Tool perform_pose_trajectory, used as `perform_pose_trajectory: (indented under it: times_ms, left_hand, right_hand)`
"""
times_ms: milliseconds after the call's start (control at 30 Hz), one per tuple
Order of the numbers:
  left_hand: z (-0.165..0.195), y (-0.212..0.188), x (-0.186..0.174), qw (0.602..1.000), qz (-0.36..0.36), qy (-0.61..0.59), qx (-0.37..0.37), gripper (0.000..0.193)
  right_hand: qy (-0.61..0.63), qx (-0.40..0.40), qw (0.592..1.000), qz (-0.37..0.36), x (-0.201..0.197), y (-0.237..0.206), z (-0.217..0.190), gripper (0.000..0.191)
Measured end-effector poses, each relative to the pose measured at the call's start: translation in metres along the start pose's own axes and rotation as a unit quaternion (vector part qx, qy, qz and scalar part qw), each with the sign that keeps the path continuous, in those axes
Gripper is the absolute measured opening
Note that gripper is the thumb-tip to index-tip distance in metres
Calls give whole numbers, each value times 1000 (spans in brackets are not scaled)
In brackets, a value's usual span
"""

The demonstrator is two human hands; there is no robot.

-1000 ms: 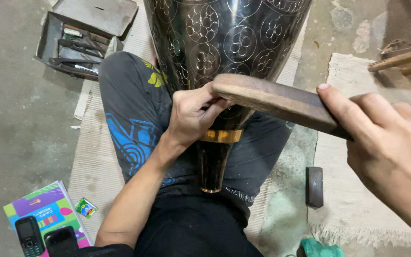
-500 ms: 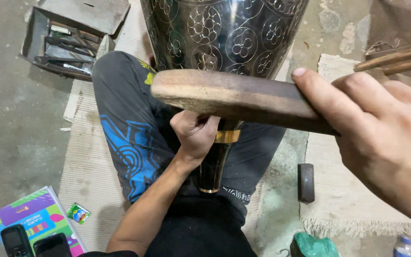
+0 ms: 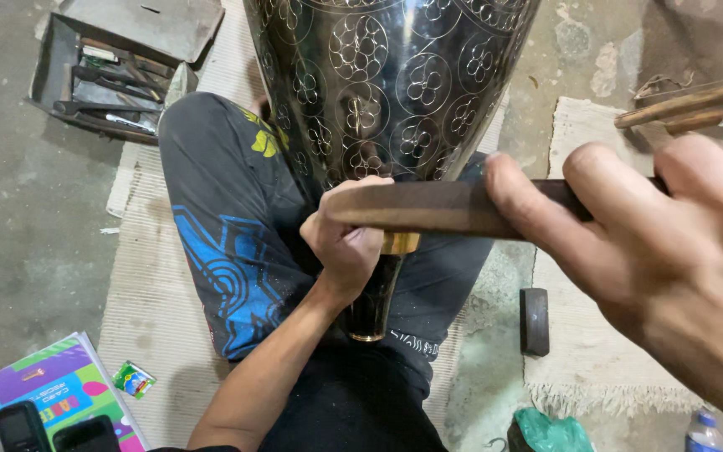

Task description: The person sits on the floor with a large engraved brass vessel held between their legs and taps a small punch against its surface using a wooden mallet, chasing decorative floral patterns into the metal and repositioning the punch repeatedly across the design.

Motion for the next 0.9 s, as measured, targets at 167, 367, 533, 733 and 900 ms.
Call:
perform_pose_trajectory:
  times_ms: [167, 367, 533, 733, 900]
  left_hand:
    - [0, 1, 6, 993, -37, -106, -24, 27]
    - [-23, 0, -4, 995, 70, 21, -64, 30]
    - [-14, 4, 0, 999, 38, -31, 0, 27]
    - [-6, 14, 15, 980, -36, -192, -25, 20]
    - [10, 12, 12, 997, 0, -64, 51, 23]
  right_hand:
    - [29, 3, 1000, 6, 7, -10, 0, 77]
    - [14, 38, 999, -19, 30, -17, 11, 81]
    - [66, 49, 994, 74, 16, -17, 18, 80]
    - [134, 6, 982, 133, -4, -13, 14, 77]
    - [88, 15, 993, 82, 3, -6, 10, 71]
Point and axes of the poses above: each hand's wrist, its own y-axis towards the middle knuckle, its own x-axis out of the palm, z = x × y, the point moved 9 cm from there along y, towards the middle knuckle, and after that the axes turned 7 degrees about -y, right-handed, at the moved point
